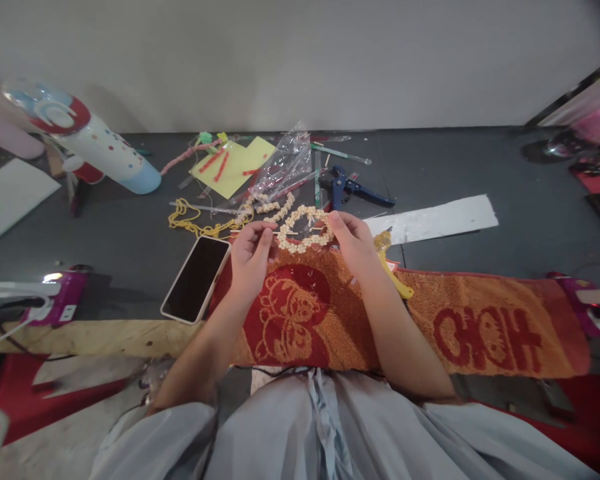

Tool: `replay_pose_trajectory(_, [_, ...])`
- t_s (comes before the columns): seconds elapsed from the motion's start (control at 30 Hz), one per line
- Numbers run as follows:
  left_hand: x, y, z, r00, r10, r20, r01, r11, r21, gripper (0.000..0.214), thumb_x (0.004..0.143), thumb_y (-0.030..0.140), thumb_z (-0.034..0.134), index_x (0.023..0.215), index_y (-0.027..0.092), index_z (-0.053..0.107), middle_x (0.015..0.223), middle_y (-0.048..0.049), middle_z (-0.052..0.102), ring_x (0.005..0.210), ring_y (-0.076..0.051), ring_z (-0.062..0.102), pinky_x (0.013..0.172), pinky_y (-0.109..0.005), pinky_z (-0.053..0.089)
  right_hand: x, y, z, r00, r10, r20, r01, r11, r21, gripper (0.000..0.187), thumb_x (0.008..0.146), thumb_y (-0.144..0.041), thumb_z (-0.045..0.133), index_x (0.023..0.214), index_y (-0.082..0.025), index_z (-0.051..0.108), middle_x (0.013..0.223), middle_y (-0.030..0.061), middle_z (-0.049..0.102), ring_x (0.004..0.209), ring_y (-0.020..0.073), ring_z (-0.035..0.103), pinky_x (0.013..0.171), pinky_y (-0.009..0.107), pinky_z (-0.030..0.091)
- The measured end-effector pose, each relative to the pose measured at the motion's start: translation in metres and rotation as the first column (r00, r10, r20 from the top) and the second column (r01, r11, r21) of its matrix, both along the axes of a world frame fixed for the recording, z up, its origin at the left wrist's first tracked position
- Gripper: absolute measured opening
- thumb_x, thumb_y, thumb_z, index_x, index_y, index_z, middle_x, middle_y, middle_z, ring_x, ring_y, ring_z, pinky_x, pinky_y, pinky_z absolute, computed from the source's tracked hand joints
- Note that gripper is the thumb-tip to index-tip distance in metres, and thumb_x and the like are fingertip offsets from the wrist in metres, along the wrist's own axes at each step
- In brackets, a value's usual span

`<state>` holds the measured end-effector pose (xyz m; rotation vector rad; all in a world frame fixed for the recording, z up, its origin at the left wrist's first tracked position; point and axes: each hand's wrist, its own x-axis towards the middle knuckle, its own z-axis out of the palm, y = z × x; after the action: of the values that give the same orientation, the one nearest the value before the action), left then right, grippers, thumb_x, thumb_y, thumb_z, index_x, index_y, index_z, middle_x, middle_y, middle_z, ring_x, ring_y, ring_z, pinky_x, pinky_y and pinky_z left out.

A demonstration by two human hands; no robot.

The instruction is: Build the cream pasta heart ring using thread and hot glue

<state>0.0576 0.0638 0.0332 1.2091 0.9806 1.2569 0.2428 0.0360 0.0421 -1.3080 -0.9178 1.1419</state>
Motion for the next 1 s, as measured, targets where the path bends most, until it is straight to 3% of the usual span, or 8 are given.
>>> replay_pose_trajectory(0.1, [0.001,0.002,-0.004,0.999,0.022,0.026,-0.023,0.999,0.031,0.024,0.082,0.043,0.073,0.093,0.022,0.067,0.067,0.0025,0.059,0.052,-0.007,0.055,0.047,-0.019,0.043,0.0,0.002,-0.003,0.999,-0.028,-0.022,0.028,1.0,0.013,0.052,0.071,-0.075,0.064,0.077,-0.024,0.068,0.059,-0.0026,0.051,0.05,0.011,0.05,0.048,0.029,0.052])
replay_pose_trajectory(0.23, [0.002,0.006,-0.01,0.999,0.042,0.005,-0.042,0.999,0.013,0.036,0.074,0.038,0.079,0.105,0.021,0.069,0.09,-0.0028,0.07,0.068,-0.009,0.063,0.056,-0.02,0.049,0.001,0.006,-0.009,0.997,-0.023,-0.067,0.025,0.999,0.022,0.049,0.074,-0.074,0.063,0.082,-0.026,0.066,0.057,-0.0034,0.052,0.052,0.0136,0.058,0.049,0.029,0.052])
replay_pose_trajectory(0.37, [0.001,0.008,-0.009,0.993,0.042,-0.112,-0.048,0.997,-0.053,0.031,0.076,0.044,0.074,0.087,0.016,0.071,0.07,-0.0016,0.067,0.057,-0.009,0.058,0.053,-0.021,0.046,0.003,0.009,-0.014,0.994,-0.01,-0.111,0.009,1.0,-0.01,0.048,0.073,-0.072,0.064,0.089,-0.027,0.063,0.064,-0.0022,0.062,0.055,0.0155,0.065,0.054,0.031,0.055])
replay_pose_trajectory(0.47, [0.002,0.008,-0.005,0.983,0.051,-0.175,-0.064,0.995,-0.071,0.027,0.066,0.034,0.082,0.072,0.015,0.063,0.06,0.0031,0.06,0.054,-0.007,0.053,0.053,-0.018,0.043,0.003,0.01,-0.014,0.984,-0.015,-0.178,0.009,0.999,-0.036,0.049,0.07,-0.071,0.068,0.09,-0.027,0.062,0.069,-0.0005,0.068,0.059,0.0169,0.068,0.056,0.032,0.056])
replay_pose_trajectory(0.57, [0.003,0.007,-0.003,0.989,0.003,-0.146,-0.016,0.996,-0.086,0.031,0.06,0.026,0.084,0.082,0.015,0.065,0.068,0.0028,0.063,0.062,-0.008,0.058,0.058,-0.018,0.046,0.001,0.01,-0.012,0.977,0.004,-0.212,-0.017,0.998,-0.062,0.05,0.071,-0.071,0.067,0.09,-0.026,0.061,0.068,0.0003,0.07,0.063,0.0182,0.069,0.057,0.032,0.057])
replay_pose_trajectory(0.73, [0.007,0.007,-0.007,0.99,-0.116,-0.08,0.104,0.984,-0.142,0.038,0.065,0.038,0.084,0.091,0.015,0.071,0.091,-0.0071,0.073,0.081,-0.015,0.068,0.076,-0.028,0.054,-0.006,0.007,-0.009,0.97,0.081,-0.23,-0.103,0.991,-0.086,0.049,0.071,-0.07,0.067,0.091,-0.026,0.059,0.078,0.0017,0.071,0.068,0.0191,0.071,0.061,0.034,0.059])
replay_pose_trajectory(0.83, [0.007,0.008,-0.013,0.998,-0.051,-0.025,0.048,0.992,-0.119,0.044,0.064,0.044,0.085,0.095,0.016,0.072,0.101,-0.0094,0.075,0.092,-0.018,0.07,0.085,-0.032,0.055,-0.013,0.005,-0.007,0.958,0.122,-0.259,-0.155,0.982,-0.108,0.045,0.069,-0.065,0.071,0.086,-0.026,0.058,0.077,-0.0004,0.07,0.068,0.0176,0.07,0.061,0.032,0.058])
replay_pose_trajectory(1.0, [0.005,0.012,-0.017,0.995,0.041,0.086,-0.03,0.991,-0.128,0.05,0.061,0.046,0.086,0.099,0.017,0.07,0.1,-0.0081,0.075,0.09,-0.018,0.071,0.083,-0.033,0.057,-0.021,0.001,-0.003,0.955,0.201,-0.219,-0.223,0.972,-0.08,0.04,0.068,-0.059,0.074,0.08,-0.023,0.061,0.08,0.0001,0.07,0.078,0.0177,0.07,0.064,0.028,0.054])
